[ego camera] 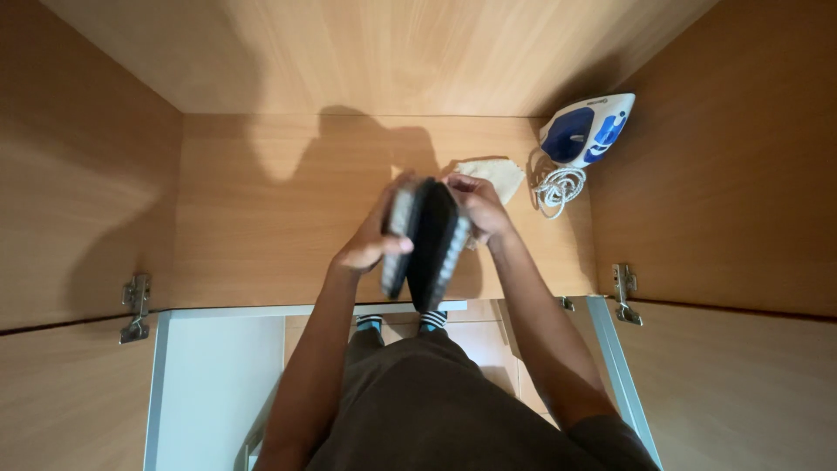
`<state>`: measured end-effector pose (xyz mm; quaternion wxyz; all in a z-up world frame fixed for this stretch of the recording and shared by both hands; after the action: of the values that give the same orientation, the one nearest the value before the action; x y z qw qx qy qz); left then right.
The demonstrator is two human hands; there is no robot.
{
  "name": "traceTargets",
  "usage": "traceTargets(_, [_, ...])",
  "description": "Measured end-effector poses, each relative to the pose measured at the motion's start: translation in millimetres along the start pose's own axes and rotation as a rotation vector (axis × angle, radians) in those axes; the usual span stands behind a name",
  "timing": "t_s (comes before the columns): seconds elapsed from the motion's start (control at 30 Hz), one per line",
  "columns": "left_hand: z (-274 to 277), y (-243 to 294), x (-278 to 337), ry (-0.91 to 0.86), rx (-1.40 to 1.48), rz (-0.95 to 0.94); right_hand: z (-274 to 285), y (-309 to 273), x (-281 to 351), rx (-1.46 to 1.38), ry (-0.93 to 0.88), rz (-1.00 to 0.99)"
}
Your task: Cleaning a wardrobe shelf with a duster and rag, then organizing an iron and a small case.
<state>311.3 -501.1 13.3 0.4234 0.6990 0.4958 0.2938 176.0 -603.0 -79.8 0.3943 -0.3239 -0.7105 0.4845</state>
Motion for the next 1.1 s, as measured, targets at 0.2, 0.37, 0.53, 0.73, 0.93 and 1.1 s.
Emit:
traceTargets(0.2, [73.1,-15.9,5.6,0.374,-0.048,-0.228,-42.4,-37.1,52.4,-0.250,0.239,-0.210])
traceTargets(0.37, [89.5,-26.6,12.5,0.466,0.170,-0.218,-29.1,-41.6,39.9,0.089,0.147,0.166])
traceTargets(0.53, [102.5,-40.1,12.1,0.377,0.679,-0.175,24.1,-12.5,28.5,0.181,0.261,0.257])
traceTargets(0.73, [133.9,-50.1,21.5,0.573,-0.167,-0.105,40.8,21.9,19.0,-0.142,0.357,-0.005])
traceTargets(0.93, [151.7,-40.0,38.2,0.763,-0.019,-0.198,63.3,75.4,-5.9,0.304,0.379,0.344])
traceTargets(1.1, [149.4,-7.5,52.7,0.797,0.093,-0.348,-36.7,-14.3,35.2,1.609,0.507,0.420])
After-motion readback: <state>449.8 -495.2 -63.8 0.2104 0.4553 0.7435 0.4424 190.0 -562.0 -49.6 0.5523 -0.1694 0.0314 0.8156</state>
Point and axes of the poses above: each hand's wrist, its own x-axis away from the middle knuckle, its own z-axis out of the back of the hand, y = z × x, the point moved 10 cm from there along -x, towards the middle knuckle, and after that the axes turned 3 degrees about x, right-handed, at the moved point
